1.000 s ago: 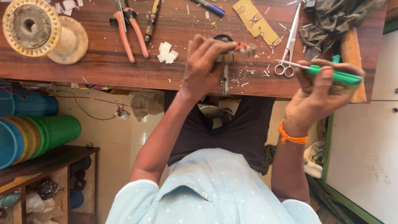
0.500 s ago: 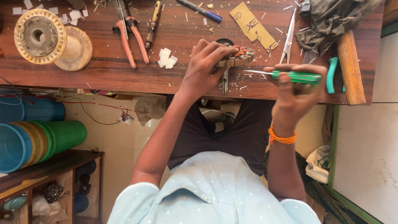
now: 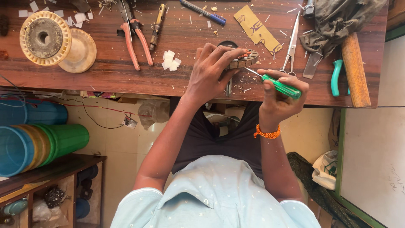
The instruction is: The person works on an electric motor armature at a cluttered workbench, pressing small white insulation pieces into the slots around the rotor and turning the armature to reach each slot. They use scissors to trim a piece, pliers to handle small parts, and a green-handled screwdriver to work on the assembly.
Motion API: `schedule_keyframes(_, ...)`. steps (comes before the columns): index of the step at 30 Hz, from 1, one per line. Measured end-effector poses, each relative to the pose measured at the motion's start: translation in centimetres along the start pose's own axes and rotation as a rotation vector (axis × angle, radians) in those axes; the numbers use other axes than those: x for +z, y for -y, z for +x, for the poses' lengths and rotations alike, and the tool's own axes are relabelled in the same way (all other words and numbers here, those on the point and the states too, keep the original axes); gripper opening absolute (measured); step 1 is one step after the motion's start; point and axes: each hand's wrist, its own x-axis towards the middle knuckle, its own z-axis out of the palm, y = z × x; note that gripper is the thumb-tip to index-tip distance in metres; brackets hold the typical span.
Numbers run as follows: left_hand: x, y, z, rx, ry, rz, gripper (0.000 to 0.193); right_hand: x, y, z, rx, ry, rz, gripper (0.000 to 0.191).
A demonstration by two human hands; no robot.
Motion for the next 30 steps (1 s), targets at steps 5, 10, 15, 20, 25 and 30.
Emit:
schedule_keyframes(5,0.5,-0.1,-0.3,-0.026,-0.019,0.009,0.057,0.1,0.3,0.6,0.031,0.073,0.002,0.035)
schedule_keyframes(10,0.9,-0.3,-0.1,-0.053,-0.067,0.031,0.057,0.6,1.3,0.7,0.076,0.097,-0.058,0.032)
schedule_keyframes(15,1.3,-0.7,-0.1,-0.088,-0.085,0.049,0.053,1.9,2.0,-0.5,0.097,0.102,-0.104,0.023)
schedule_keyframes(20,1.4,-0.4,0.0,-0.083,-0.087,0.024,0.051,2.0,2.4,-0.5,0.148,0.078,-0.046,0.022)
schedule_keyframes(25,1.4,-0.4,0.0,-0.077,-0.092,0.038,0.052,-0.2,2.4,2.4,0.238,0.231,-0.066,0.022)
schedule_keyframes(30,1.5,-0.4,-0.1,-0.08,-0.103,0.047,0.052,0.3,1.4,1.4,0.165,0.206,-0.13,0.023)
